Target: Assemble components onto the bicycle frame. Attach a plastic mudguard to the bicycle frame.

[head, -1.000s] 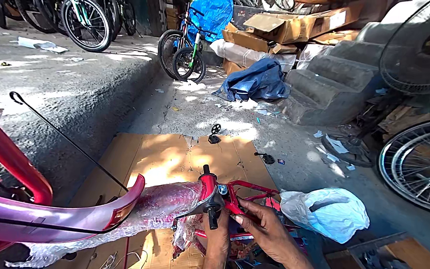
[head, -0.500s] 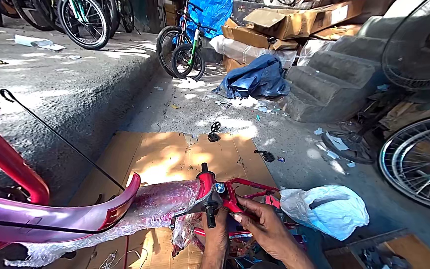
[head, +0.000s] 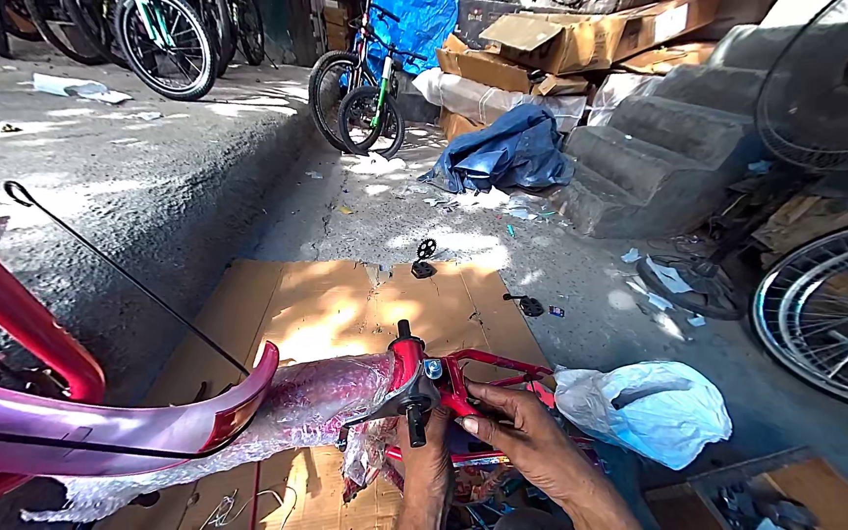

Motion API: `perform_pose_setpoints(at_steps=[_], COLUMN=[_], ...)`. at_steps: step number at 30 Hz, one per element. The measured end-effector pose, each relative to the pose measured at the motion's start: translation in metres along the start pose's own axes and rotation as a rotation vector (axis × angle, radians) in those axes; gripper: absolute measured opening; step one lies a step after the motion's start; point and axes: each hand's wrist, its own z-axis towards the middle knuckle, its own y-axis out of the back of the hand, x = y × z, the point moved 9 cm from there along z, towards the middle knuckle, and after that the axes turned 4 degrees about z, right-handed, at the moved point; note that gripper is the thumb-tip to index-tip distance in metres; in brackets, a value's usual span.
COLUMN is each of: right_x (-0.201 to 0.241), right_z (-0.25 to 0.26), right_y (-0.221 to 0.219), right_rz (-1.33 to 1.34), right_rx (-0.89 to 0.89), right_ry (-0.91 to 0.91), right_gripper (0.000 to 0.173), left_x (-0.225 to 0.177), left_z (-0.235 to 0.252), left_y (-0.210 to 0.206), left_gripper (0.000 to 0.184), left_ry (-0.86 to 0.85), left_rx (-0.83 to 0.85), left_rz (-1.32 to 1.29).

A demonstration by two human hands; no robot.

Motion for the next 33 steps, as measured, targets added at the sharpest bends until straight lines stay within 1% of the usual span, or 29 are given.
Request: perform_pose_setpoints(at_steps=[6, 9, 12, 16, 20, 23, 24, 28, 31, 33], right_x=[0.0022, 0.0019, 0.0019, 0.0026, 0.0007, -0.0006, -0.0012, 0.0002, 0.0004, -0.0009], right_z=[0.0005, 0.0005, 0.0008, 0.0013, 0.0, 0.0003, -0.0002, 0.0002, 0.0005, 0.0002], right_y=[0.001, 0.001, 0.0004, 0.0004, 0.0006, 0.0015, 0.0015, 0.0021, 0.003, 0.0031], right_rz=[-0.023, -0.016, 0.006, 0.026, 0.032, 0.038, 0.04, 0.021, 0.015, 0.019], right_rx=[-0.031, -0.033, -0.036, -0.033, -0.039, -0.042, -0.044, -0.046, -0.048, -0.047], right_ry=[-0.003, -0.012, -0.011, 0.0, -0.007, -0.012, -0.017, 0.001, 0.012, 0.006], right_gripper=[0.043, 0.042, 0.042, 0.042, 0.043, 0.044, 0.044, 0.044, 0.044, 0.044], left_x=[-0.004, -0.0045, -0.0025, -0.0026, -0.0037, -0.0035, -0.0022, 0.0018, -0.0009, -0.0008], left_z=[-0.0024, -0.0044, -0.0015, 0.0027, -0.0018, -0.0004, 0.0, 0.004, -0.0001, -0.0024], left_y=[-0.0062, -0.0078, -0.0061, -0.0049, -0.0015, -0.0024, -0.0017, -0.0025, -0.0044, -0.0053], left_gripper=[0.014, 0.021, 0.023, 0.018, 0.014, 0.026, 0.027, 0.024, 0.013, 0.013], left_ry=[0.01, 0.032, 0.031, -0.001, 0.013, 0.02, 0.02, 0.041, 0.04, 0.046], left_rx=[-0.005, 0.032, 0.002, -0.008, -0.009, 0.013, 0.009, 0.014, 0.024, 0.04], left_rz=[0.033, 0.042, 0.047, 0.036, 0.007, 0.001, 0.011, 0.058, 0.026, -0.01])
